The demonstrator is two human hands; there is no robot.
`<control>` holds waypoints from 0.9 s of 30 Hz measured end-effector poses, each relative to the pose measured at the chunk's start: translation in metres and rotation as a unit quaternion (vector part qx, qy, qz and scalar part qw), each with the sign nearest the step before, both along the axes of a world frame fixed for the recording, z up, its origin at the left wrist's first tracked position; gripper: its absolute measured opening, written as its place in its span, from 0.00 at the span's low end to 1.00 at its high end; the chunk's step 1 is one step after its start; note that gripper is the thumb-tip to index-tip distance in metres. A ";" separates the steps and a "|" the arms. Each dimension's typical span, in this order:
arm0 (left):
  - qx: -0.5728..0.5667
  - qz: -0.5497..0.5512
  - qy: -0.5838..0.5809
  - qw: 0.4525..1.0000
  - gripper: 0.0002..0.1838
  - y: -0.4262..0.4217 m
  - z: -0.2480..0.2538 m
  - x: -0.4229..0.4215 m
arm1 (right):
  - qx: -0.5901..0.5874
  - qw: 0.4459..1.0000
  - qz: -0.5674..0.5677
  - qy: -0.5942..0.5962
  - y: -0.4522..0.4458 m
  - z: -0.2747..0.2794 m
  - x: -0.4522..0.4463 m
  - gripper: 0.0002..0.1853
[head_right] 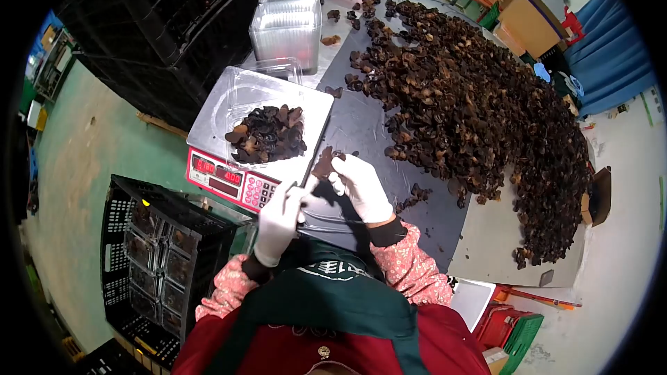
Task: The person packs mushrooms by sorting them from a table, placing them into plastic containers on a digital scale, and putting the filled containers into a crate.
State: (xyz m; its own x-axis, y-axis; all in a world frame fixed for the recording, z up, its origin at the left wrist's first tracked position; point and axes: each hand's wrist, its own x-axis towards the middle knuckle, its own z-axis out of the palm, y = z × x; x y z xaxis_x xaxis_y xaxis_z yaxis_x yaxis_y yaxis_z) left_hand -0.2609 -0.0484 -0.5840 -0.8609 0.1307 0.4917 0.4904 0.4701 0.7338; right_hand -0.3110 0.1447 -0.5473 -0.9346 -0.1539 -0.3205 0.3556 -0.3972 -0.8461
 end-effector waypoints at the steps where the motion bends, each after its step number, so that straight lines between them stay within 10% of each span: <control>1: -0.036 -0.023 0.063 0.997 0.17 0.008 -0.013 -0.007 | 0.020 1.000 0.011 -0.002 0.001 0.000 0.007 0.09; 4: 0.332 -0.107 -0.326 0.879 0.14 0.035 0.004 -0.010 | 0.042 0.997 0.050 0.049 0.007 -0.003 0.022 0.11; 11: 0.444 -0.143 -0.437 0.769 0.11 0.068 -0.025 -0.006 | 0.177 0.983 -0.019 0.046 0.035 -0.012 0.043 0.11; 23: 0.309 -0.213 -0.524 0.765 0.16 0.110 -0.049 0.014 | 0.206 0.978 -0.014 0.018 0.085 -0.043 0.073 0.07; 27: 0.195 -0.286 -0.555 0.756 0.21 0.086 -0.036 0.020 | 0.515 0.856 0.033 0.031 0.166 -0.020 0.136 0.08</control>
